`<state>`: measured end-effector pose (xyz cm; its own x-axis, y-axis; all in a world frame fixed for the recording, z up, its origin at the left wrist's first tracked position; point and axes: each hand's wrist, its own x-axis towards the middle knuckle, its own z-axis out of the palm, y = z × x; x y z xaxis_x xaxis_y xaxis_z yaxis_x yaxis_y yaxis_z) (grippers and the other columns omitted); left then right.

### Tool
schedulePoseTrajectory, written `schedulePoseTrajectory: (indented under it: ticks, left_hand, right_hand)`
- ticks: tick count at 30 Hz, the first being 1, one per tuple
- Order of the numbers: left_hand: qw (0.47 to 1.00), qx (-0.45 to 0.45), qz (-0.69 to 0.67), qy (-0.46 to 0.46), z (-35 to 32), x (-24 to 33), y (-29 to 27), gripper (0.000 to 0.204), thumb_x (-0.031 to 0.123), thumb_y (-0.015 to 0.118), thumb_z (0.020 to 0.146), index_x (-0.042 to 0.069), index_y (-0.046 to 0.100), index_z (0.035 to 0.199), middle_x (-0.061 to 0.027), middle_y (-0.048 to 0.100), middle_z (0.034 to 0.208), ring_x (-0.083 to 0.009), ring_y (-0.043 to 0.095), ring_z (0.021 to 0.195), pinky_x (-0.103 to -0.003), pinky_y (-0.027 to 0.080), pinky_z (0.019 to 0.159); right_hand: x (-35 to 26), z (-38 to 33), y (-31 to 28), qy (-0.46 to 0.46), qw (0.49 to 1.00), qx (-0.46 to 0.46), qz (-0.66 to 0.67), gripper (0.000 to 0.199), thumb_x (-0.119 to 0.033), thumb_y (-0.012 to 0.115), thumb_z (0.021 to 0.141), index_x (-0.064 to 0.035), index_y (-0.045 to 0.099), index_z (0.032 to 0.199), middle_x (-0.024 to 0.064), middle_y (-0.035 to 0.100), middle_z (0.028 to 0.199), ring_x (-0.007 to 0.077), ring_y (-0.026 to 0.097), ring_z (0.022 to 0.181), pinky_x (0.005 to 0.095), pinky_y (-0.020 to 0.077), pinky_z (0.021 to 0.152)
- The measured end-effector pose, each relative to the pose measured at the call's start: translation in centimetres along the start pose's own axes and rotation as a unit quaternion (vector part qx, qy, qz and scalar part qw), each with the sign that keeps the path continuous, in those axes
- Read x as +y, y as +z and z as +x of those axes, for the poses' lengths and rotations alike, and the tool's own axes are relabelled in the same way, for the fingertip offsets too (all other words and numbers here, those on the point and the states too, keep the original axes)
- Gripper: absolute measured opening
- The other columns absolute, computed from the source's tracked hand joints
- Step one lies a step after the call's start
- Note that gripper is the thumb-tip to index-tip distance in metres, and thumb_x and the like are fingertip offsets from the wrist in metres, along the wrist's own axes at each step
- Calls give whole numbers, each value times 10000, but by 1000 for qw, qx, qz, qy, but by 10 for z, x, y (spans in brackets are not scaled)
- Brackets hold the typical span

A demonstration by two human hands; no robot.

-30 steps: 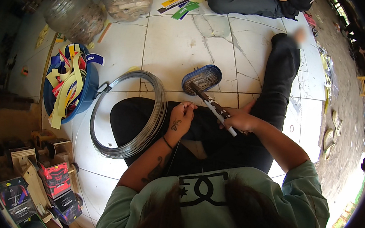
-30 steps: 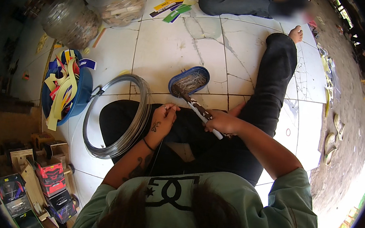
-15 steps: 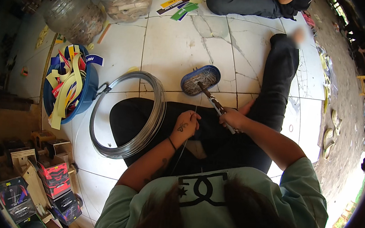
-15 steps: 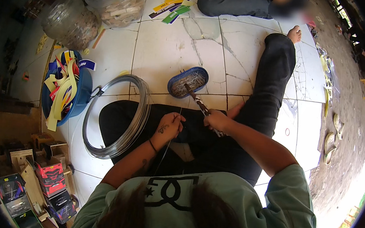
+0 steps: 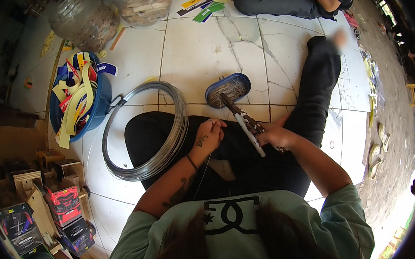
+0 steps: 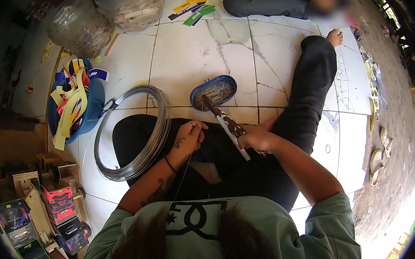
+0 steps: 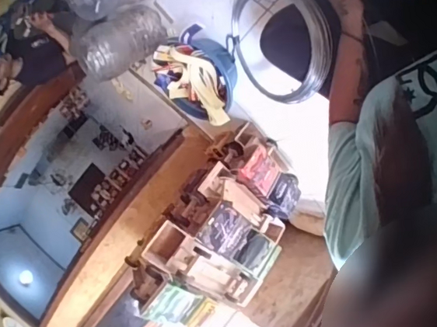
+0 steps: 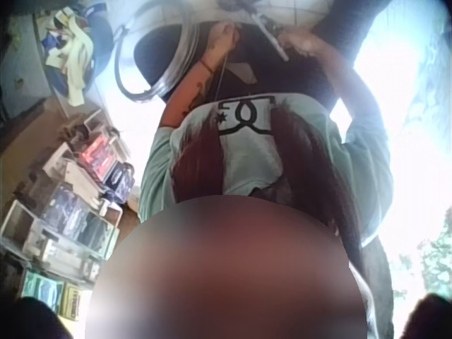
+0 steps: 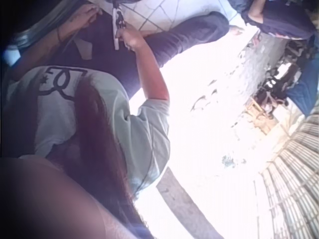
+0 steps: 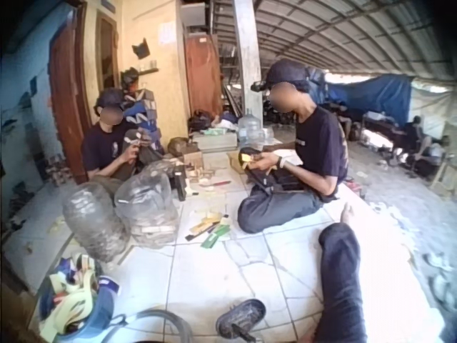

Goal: The person sits on the floor and repeatedly cuts short lengths of metal wire from a coil using pliers. The person holds the wire with one hand and uses the pliers with the other to snip the wire, then places the cut pieces into a small blue container.

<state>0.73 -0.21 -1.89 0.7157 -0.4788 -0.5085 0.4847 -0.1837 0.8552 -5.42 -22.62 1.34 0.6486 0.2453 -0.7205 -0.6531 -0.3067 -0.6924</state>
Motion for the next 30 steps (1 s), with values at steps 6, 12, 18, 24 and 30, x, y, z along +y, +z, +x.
schedulePoseTrajectory:
  ticks: [6,12,18,24,30]
  left_hand:
    - [1000,12,4,10,-1,0,-3,246,155,357,927,-7,535,878,-18,478,519,-67,396,366,-213,318,350]
    - [1000,-1,25,20,1,1,-2,240,171,371,927,-3,531,887,-13,457,526,-63,372,369,-207,296,349]
    - [996,-8,65,54,0,0,-3,236,182,379,927,7,533,890,-1,442,515,-61,372,376,-203,288,357]
    - [998,-15,38,52,3,2,-4,236,177,385,924,0,538,894,-12,481,532,-68,392,386,-205,308,374]
    - [995,-8,95,1,-8,-6,-1,219,148,413,893,-25,548,902,-35,535,562,-77,449,426,-206,347,408]
  right_hand:
    - [-14,1,-1,4,995,6,-99,403,-153,562,646,40,503,995,154,558,843,250,538,812,325,426,721]
    - [-22,-6,2,-20,992,2,-128,406,-146,547,643,38,500,1001,159,560,846,263,535,814,334,423,724]
    - [-10,8,10,-21,999,-23,-44,376,-130,528,667,51,501,995,148,575,874,237,567,803,315,433,719]
    - [3,21,14,23,1000,10,19,288,-138,531,686,51,527,903,139,596,771,218,598,719,316,453,642]
    - [10,35,9,42,993,105,-39,251,-177,556,679,32,531,816,130,584,674,229,583,625,334,454,571]
